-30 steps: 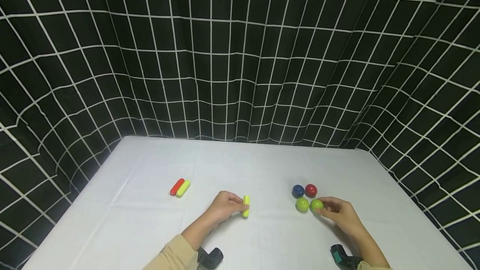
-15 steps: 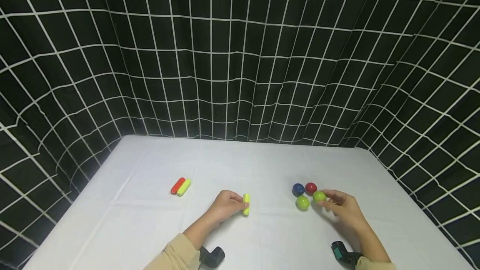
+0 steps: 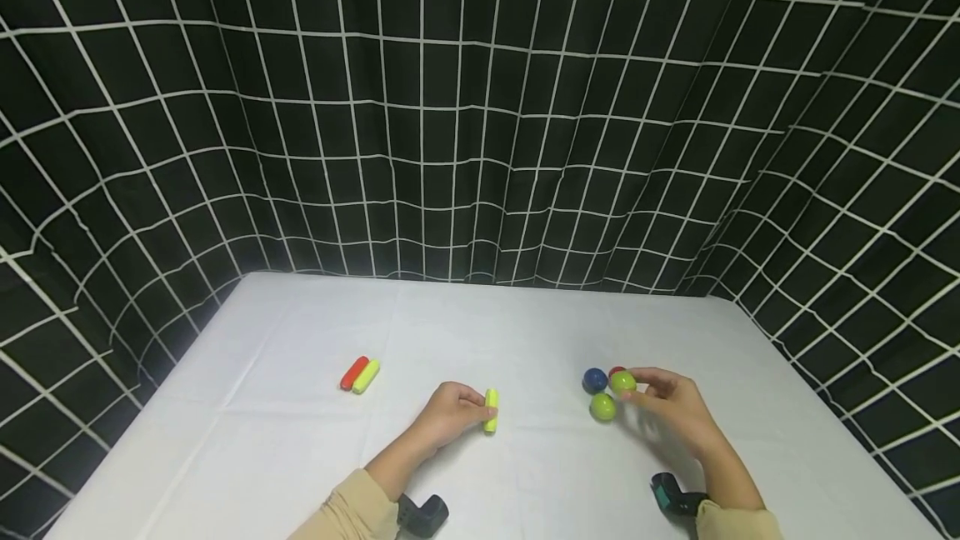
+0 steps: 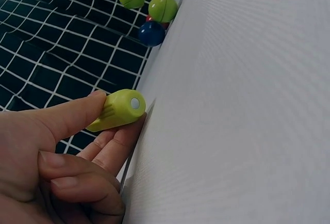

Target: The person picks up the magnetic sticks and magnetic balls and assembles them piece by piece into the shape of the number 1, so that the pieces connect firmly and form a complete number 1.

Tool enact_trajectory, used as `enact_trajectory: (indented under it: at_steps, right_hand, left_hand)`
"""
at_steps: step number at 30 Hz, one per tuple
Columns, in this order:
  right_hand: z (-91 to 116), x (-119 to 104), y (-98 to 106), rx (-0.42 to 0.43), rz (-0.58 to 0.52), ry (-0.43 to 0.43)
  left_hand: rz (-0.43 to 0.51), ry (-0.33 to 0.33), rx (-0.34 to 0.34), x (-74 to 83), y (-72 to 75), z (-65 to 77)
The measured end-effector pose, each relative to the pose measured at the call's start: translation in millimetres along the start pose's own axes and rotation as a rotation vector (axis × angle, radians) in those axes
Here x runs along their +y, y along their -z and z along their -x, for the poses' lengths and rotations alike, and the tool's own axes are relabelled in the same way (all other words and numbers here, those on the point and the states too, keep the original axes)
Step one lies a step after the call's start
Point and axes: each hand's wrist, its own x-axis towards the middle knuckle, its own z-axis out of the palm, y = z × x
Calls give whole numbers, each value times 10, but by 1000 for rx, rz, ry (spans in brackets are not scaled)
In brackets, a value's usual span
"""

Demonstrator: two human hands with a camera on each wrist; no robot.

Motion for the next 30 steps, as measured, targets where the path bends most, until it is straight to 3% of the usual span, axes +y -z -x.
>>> enact_trajectory:
  at_steps: [11,23,30]
  right_hand:
    - [-28,-308,-142,-91,-76,109]
    - [-186,-661,-533,-175,-202,158]
    - [-238,-787,-812,-181,-258,176]
  left_hand:
    - [-6,-16,-5,-15,-1,-4]
    - [-17,-4,25,53,-4,29]
    - [-13,-3,16,23,-6,21]
